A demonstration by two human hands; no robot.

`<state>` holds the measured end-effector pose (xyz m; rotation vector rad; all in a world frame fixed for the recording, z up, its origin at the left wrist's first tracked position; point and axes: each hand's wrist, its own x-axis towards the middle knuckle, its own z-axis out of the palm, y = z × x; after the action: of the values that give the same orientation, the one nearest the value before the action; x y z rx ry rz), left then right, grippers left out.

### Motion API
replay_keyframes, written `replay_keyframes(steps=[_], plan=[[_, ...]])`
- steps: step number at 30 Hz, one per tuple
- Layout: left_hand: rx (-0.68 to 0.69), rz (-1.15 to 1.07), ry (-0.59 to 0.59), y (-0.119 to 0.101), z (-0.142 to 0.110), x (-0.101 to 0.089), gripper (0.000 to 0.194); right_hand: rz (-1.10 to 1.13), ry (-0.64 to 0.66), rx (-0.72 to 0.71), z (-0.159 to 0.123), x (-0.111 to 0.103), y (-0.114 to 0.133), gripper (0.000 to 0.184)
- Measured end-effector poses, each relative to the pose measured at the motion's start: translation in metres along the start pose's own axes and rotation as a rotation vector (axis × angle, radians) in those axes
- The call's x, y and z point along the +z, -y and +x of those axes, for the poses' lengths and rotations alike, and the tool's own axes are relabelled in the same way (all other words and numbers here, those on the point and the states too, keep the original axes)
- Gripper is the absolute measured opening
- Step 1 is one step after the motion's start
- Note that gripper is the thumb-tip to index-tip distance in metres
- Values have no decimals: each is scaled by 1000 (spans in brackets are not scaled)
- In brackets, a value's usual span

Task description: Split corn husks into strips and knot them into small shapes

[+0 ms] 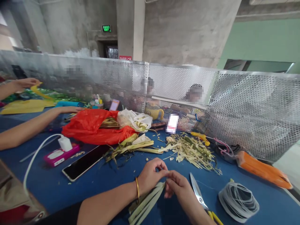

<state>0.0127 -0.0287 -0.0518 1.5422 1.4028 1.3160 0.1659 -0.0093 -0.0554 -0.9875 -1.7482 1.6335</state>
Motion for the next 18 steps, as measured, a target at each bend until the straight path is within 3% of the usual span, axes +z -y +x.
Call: replay_keyframes(steps=[3, 5, 6, 7, 9, 11, 15, 18], plan=[[6, -12, 5, -4, -3, 0, 5, 64, 25, 30, -3, 3, 3, 36], [-73, -97, 9, -5, -4, 2, 8, 107, -39, 5, -4, 2, 5, 34], [-147, -159, 37, -6, -5, 3, 19, 133, -87, -15, -5, 1, 6, 32], [-246, -223, 89, -6, -6, 3, 30, 163, -125, -37, -5, -1, 8, 29], [-466, -403, 348, -6, -7, 3, 37, 200, -166, -86, -6, -4, 11, 26], [-540, -525, 498, -7, -7, 1, 37, 192, -188, -120, -6, -7, 14, 25], [-539, -588, 459, -10, -5, -5, 36, 95, -273, -187, -6, -8, 15, 28], [-577, -624, 402, -11, -3, -8, 33, -45, -258, -252, -6, -6, 12, 26]])
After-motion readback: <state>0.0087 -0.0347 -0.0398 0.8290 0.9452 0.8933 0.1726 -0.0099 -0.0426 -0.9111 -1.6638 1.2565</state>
